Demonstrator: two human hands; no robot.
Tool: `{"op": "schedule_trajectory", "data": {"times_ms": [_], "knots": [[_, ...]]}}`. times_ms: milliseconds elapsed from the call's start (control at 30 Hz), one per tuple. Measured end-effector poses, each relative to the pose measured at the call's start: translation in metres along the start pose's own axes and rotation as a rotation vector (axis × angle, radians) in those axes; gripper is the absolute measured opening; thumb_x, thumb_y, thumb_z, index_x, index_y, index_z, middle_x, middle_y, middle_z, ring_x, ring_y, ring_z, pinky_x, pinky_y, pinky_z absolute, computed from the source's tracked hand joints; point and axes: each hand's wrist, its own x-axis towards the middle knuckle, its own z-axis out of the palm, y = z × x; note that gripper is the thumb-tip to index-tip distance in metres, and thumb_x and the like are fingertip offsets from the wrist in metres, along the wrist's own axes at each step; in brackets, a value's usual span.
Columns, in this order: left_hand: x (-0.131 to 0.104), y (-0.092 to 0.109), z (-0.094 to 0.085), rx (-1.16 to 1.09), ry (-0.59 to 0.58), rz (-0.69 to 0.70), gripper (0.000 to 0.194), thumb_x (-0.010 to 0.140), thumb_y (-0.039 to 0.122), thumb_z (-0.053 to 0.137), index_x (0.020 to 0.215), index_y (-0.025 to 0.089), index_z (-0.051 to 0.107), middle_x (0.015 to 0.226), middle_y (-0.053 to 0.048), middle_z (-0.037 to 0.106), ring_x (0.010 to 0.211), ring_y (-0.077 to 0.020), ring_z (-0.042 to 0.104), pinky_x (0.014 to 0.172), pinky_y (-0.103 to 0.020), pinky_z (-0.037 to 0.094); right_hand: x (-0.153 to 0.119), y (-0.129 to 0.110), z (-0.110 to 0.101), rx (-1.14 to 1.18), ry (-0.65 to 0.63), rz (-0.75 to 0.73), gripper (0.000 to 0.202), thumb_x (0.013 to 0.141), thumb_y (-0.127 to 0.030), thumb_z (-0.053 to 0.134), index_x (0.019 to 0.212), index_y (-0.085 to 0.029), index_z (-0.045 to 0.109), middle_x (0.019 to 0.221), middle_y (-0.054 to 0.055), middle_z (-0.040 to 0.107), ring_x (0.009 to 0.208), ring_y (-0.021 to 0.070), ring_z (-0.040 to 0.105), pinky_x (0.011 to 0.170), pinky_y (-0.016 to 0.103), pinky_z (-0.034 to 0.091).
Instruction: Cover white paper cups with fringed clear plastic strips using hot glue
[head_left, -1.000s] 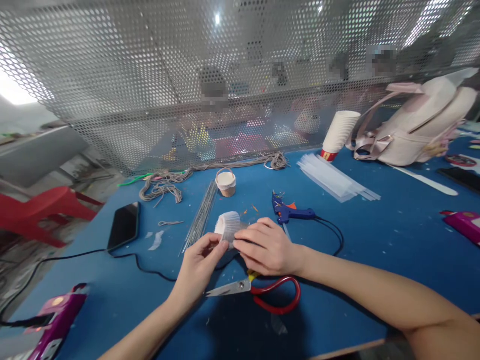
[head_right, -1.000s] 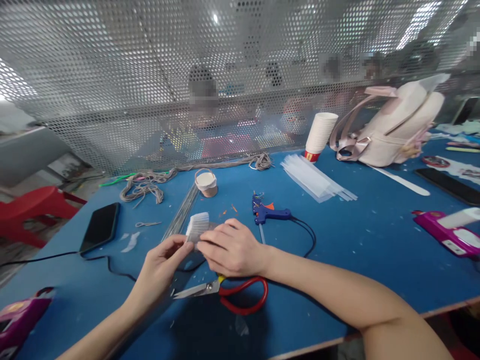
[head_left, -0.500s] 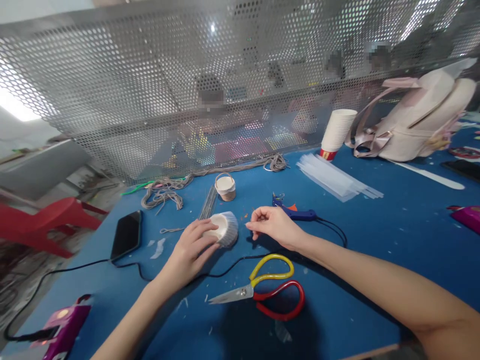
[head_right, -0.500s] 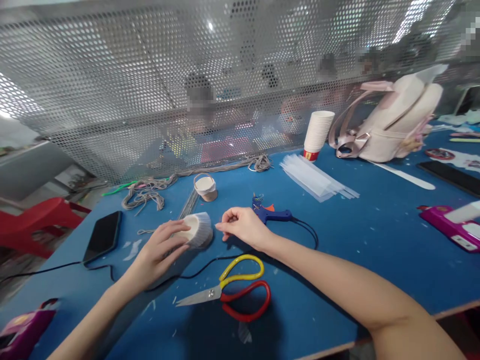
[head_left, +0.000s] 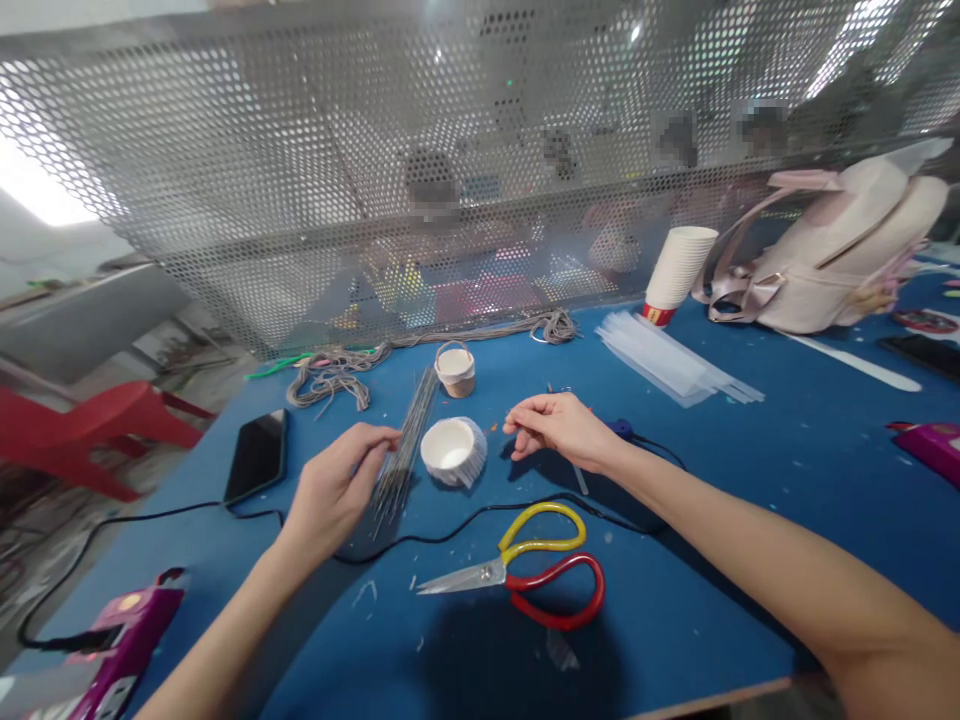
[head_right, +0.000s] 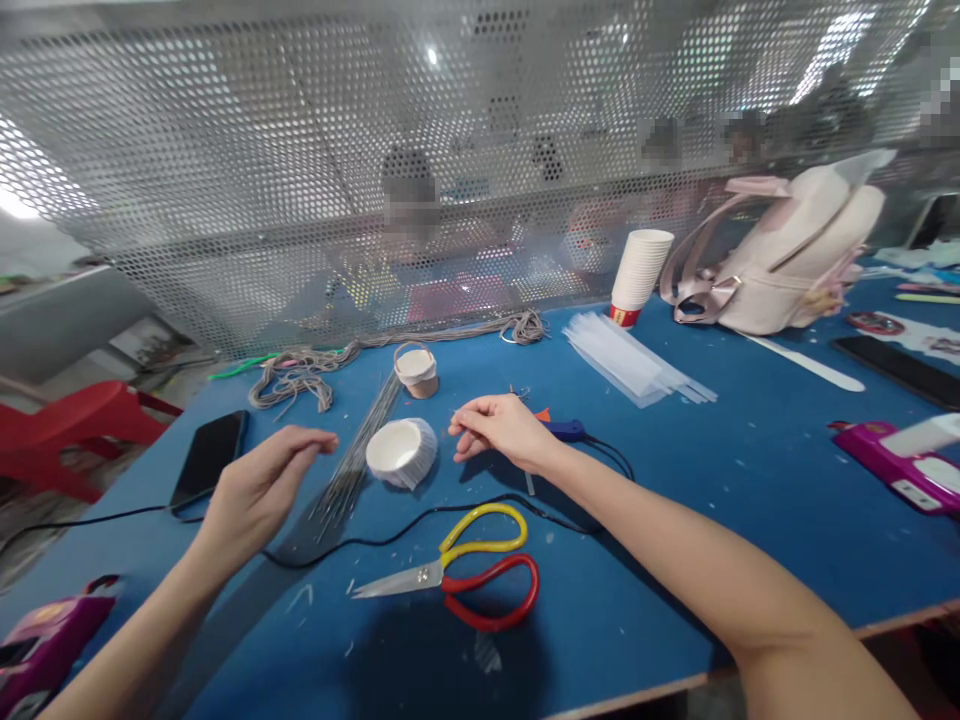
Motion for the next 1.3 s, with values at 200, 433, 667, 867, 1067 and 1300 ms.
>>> {"op": "schedule_trajectory", "data": {"times_ms": [200,433,667,867,1067,1300], "knots": [[0.001,0.002,-0.007,-0.083,-0.016,-0.259,0.024,0.08,0.04,0.052,0.081,0.021,0.066,0.074,-0.002,0.071,0.07,-0.0187,0.066,0.069,-0.028,0.05,0.007,0.007,-0.012,-0.161,0.1,-0.058,0.015,0.06,-0.008,0.043,0.049,-0.017,0.045,0.04,-0.008,0.04,0.031,0.0028,0.029,0.031,0.014,0.024],[0.008,-0.003,-0.005,-0.154,-0.052,-0.394,0.022,0.083,0.034,0.039,0.07,0.022,0.05,0.054,0.004,0.056,0.054,-0.0137,0.054,0.058,-0.024,0.042,0.004,0.0,-0.01,-0.405,-0.033,-0.027,0.014,0.067,-0.015,0.046,0.066,-0.016,0.06,0.059,-0.002,0.061,0.043,0.0069,0.049,0.048,0.021,0.044],[0.01,-0.01,0.004,-0.103,-0.095,-0.329,0.03,0.082,0.03,0.03,0.053,0.023,0.029,0.047,0.006,0.034,0.048,-0.0108,0.035,0.051,-0.024,0.03,0.001,-0.004,-0.01,-0.702,-0.052,-0.086,0.014,0.074,-0.024,0.053,0.08,-0.016,0.063,0.069,0.003,0.068,0.043,0.0093,0.056,0.049,0.022,0.046],[0.007,-0.016,0.013,-0.187,-0.325,-0.156,0.017,0.076,0.031,0.046,0.066,0.02,0.053,0.058,0.004,0.053,0.053,-0.0118,0.047,0.054,-0.022,0.037,0.002,-0.008,-0.013,-0.929,-0.01,-0.219,0.018,0.076,-0.024,0.055,0.059,-0.018,0.058,0.05,-0.002,0.059,0.041,0.0105,0.053,0.051,0.023,0.042],[0.003,-0.021,0.01,-0.161,-0.35,-0.135,0.027,0.077,0.026,0.042,0.092,0.019,0.063,0.089,-0.006,0.07,0.077,-0.0179,0.063,0.072,-0.027,0.046,0.009,-0.013,-0.018,-1.004,0.048,-0.287,0.005,0.067,-0.019,0.059,0.063,-0.018,0.057,0.062,0.0,0.064,0.057,0.0136,0.058,0.057,0.024,0.043],[0.01,-0.014,0.004,-0.131,-0.295,-0.256,0.029,0.085,0.033,0.033,0.087,0.022,0.06,0.054,0.004,0.056,0.05,-0.0141,0.054,0.053,-0.022,0.04,0.012,-0.011,-0.018,-1.043,0.023,-0.242,0.03,0.08,-0.036,0.051,0.055,-0.019,0.054,0.041,-0.002,0.053,0.037,0.0115,0.049,0.046,0.023,0.04]]}}
